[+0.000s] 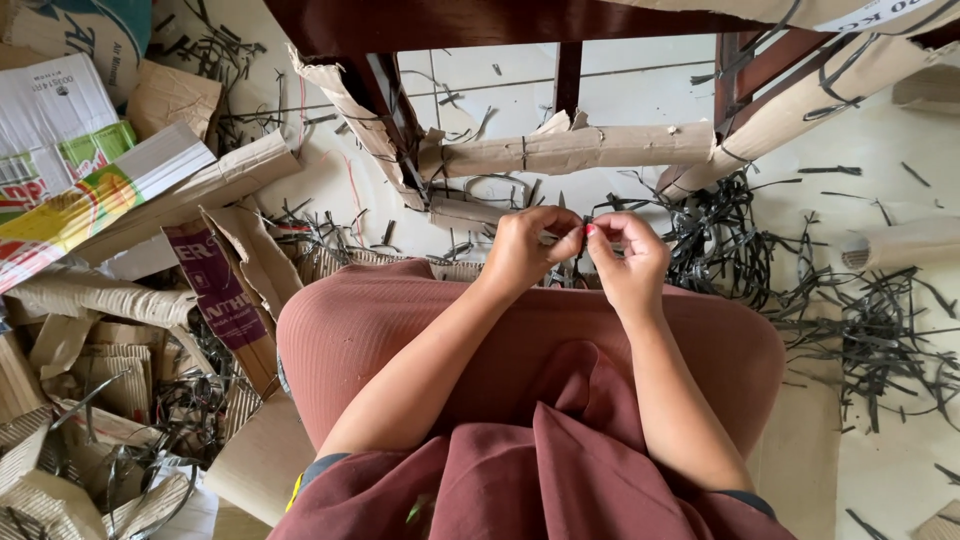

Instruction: The person sits on the floor and uses scissors to cut black plastic ties securing a cardboard-wrapped wooden chair leg. After removing the ties, the person lifts the chair, picks up a cardboard tube, cuts it with scissors, and wraps the tube around the chair leg.

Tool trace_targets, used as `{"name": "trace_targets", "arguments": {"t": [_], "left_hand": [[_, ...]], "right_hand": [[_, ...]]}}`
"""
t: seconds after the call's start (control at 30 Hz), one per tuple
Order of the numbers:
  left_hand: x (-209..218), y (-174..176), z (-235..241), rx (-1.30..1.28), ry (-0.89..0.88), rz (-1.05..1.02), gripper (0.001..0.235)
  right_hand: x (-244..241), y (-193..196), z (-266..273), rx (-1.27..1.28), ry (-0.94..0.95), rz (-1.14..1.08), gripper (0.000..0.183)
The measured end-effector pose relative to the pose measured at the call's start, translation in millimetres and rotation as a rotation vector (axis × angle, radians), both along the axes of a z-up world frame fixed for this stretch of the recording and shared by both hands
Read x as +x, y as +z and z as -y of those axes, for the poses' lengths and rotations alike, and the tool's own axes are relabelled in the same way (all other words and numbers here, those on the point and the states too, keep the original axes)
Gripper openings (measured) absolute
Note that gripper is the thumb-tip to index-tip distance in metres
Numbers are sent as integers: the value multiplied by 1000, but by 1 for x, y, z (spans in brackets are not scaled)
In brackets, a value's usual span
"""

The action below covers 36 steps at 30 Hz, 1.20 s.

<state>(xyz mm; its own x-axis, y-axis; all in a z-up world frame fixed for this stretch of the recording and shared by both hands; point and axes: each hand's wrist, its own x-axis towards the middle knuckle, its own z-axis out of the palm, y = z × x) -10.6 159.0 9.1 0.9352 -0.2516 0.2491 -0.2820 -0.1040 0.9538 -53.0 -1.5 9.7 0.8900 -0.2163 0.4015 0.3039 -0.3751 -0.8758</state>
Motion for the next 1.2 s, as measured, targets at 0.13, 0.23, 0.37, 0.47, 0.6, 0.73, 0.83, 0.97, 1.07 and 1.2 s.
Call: {"name": "trace_targets", "arguments": {"t": [0.13, 0.23, 0.37, 0.47, 0.6, 0.73, 0.83, 0.97, 1.07, 1.2], "left_hand": [[-1, 3, 0, -10, -23, -30, 11], [-2, 5, -1, -36, -35, -67, 13], [-2, 4, -1, -64, -56, -110, 12], [-1, 8, -2, -81, -61, -127, 13], [-3, 21, -5, -131, -81, -95, 16], [-2, 21, -5, -98, -55, -76, 14], [-3, 23, -5, -107, -61, -81, 13], [-4, 20, -5, -135, -78, -113, 13], [-2, 12, -4, -111, -68, -116, 13], [-4, 13, -2, -107, -55, -97, 12]], "right_hand": [[-3, -1, 3, 33, 19, -36, 6], [-2, -1, 4, 82, 42, -79, 7], [-2, -3, 5, 123, 61, -109, 7], [-2, -6, 8, 152, 80, -147, 6], [-2, 4, 5, 147, 79, -158, 10], [-3, 4, 1, 127, 84, -151, 11], [-5, 4, 1, 149, 86, -145, 10], [-6, -1, 4, 191, 95, -115, 8], [-6, 0, 3, 190, 115, -92, 8], [-6, -8, 5, 210, 144, -87, 10]]}}
